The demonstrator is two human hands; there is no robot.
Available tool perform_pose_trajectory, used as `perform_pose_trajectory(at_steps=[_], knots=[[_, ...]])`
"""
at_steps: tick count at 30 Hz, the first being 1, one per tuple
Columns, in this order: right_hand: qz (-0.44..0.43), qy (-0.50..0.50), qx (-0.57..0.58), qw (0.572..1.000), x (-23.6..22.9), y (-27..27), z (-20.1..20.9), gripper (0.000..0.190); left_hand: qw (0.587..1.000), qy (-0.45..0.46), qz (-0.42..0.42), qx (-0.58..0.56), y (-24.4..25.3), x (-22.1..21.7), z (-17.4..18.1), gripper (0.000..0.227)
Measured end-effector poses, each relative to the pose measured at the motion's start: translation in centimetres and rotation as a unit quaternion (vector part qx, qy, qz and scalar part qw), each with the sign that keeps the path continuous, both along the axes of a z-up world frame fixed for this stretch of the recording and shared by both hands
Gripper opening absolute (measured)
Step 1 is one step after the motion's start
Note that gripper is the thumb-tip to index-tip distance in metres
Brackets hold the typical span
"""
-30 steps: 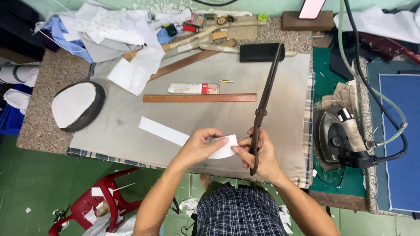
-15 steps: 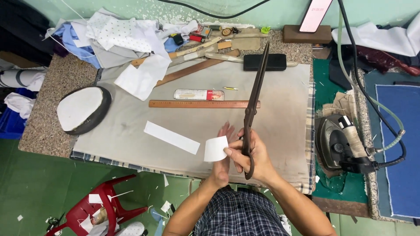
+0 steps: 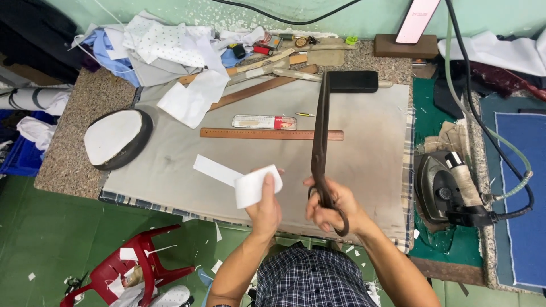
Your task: The person uses large shears to cut a long strip of white paper on a workbench. They trim the edges and corners of the paper, occasionally lifting and rotating the strip to adjust the cutting angle.
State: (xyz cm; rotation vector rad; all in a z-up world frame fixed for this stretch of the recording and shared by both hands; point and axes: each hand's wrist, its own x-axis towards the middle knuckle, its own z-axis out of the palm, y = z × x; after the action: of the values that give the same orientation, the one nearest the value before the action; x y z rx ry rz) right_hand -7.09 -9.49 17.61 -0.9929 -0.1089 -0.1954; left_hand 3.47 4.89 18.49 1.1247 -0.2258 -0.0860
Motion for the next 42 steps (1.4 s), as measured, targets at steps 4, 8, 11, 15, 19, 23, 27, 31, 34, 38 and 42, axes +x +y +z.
perform_pose_trajectory(at_steps=[4,8,11,15,19,23,27,31,34,38,42], knots=[[0.06,0.005,-0.02,0.998,-2.2,1.5,-2.1,0.07,0.998,-0.031,0.05,-0.018,-0.5,1.4,3.9,0.015],[0.084,0.117,-0.108,0.984,-3.6,3.8,-4.7,0.05,0.997,-0.025,0.053,-0.041,-0.4,1.5,7.8,0.024],[0.093,0.142,-0.113,0.979,-4.0,4.5,-4.5,0.04,0.998,-0.031,0.042,-0.044,-0.2,1.7,8.1,0.031],[0.194,0.09,-0.192,0.958,-4.1,4.2,-1.0,0.034,0.996,0.015,0.047,-0.07,-0.5,2.2,7.1,0.029],[0.159,0.033,-0.322,0.933,-3.8,4.3,0.9,0.04,0.992,0.06,0.06,-0.091,-0.8,2.0,6.3,0.03],[0.177,0.105,-0.287,0.935,-4.0,4.3,-0.7,0.034,0.987,0.08,0.086,-0.112,-1.2,2.3,4.1,0.029],[0.181,0.189,-0.257,0.93,-3.9,4.0,-0.3,0.027,0.98,0.106,0.116,-0.119,-1.4,2.7,2.8,0.029],[0.121,0.119,-0.36,0.917,-3.8,3.9,0.5,0.027,0.98,0.106,0.108,-0.125,-1.8,2.6,3.7,0.032],[0.109,0.111,-0.362,0.919,-3.7,4.1,-0.1,0.026,0.979,0.128,0.097,-0.123,-2.1,2.2,5.2,0.035],[0.082,0.092,-0.309,0.943,-3.5,4.5,-1.9,0.045,0.984,0.106,0.041,-0.138,-2.3,1.9,6.8,0.028],[0.08,0.146,-0.265,0.95,-3.3,5.0,-1.9,0.046,0.983,0.111,0.038,-0.144,-2.2,2.0,6.2,0.028]])
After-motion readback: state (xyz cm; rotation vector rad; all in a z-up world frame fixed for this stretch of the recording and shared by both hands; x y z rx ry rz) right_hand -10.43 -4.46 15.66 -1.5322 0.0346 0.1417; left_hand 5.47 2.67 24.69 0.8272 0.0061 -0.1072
